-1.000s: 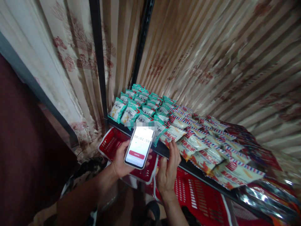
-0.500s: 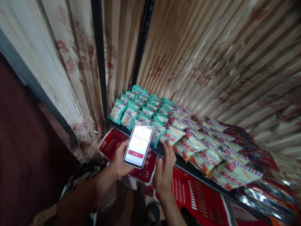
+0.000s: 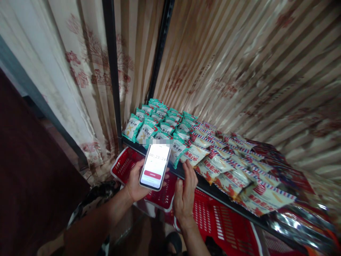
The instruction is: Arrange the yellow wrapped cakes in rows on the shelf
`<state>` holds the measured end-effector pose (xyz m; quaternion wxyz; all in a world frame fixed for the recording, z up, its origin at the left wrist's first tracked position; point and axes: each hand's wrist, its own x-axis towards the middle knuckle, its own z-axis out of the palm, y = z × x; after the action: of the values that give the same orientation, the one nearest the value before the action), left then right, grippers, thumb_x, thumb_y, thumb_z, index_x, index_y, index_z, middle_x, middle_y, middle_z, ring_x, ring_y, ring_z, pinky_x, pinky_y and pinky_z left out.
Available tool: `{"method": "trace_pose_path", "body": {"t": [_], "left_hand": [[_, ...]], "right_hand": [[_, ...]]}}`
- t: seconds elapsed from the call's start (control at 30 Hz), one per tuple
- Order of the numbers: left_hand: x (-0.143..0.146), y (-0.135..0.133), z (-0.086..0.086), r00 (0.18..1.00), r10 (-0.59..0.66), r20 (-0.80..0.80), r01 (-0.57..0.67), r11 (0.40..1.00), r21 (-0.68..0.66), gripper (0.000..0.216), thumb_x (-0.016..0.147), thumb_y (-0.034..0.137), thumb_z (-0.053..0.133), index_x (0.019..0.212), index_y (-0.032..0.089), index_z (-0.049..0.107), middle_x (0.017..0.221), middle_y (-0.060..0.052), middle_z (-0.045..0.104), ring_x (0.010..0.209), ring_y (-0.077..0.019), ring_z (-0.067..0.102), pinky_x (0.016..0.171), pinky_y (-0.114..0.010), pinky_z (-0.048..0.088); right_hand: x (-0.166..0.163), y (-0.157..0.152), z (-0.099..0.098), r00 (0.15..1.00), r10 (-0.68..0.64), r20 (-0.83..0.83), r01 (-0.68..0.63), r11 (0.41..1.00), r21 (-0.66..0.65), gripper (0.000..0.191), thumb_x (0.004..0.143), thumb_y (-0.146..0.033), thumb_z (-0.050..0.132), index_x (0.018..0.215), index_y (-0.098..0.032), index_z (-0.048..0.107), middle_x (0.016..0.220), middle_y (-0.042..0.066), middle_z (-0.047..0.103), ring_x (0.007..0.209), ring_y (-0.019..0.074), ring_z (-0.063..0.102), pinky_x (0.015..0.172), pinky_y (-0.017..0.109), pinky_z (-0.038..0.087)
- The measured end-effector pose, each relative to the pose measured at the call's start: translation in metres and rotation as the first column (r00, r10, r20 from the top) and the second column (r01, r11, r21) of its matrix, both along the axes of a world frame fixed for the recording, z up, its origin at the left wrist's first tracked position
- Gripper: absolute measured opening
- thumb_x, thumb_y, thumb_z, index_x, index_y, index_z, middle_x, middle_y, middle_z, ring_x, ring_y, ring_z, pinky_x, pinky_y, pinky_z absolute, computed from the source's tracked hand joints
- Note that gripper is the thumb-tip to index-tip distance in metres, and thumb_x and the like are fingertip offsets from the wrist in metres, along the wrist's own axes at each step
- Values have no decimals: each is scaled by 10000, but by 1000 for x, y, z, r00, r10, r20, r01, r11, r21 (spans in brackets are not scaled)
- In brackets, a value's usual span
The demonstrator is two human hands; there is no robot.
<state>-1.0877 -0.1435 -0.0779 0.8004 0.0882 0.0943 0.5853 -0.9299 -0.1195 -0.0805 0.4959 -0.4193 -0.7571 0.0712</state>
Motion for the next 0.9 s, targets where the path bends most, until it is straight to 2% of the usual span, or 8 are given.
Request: {"method": "trace_pose_path", "body": {"t": [0.9], "left_hand": [[0,2,0,1000,14,-1,-14,1000,-22,560,858,466,382,1247,85,513,1074,-187,648,901,-297,641,807,-430,455]], "right_hand": [[-1,-4,2,999,31,10,-31,1000,3,442,921,-292,309,1354,-204,328,1402,126,342,1298,257,289,1006,547,277]]}}
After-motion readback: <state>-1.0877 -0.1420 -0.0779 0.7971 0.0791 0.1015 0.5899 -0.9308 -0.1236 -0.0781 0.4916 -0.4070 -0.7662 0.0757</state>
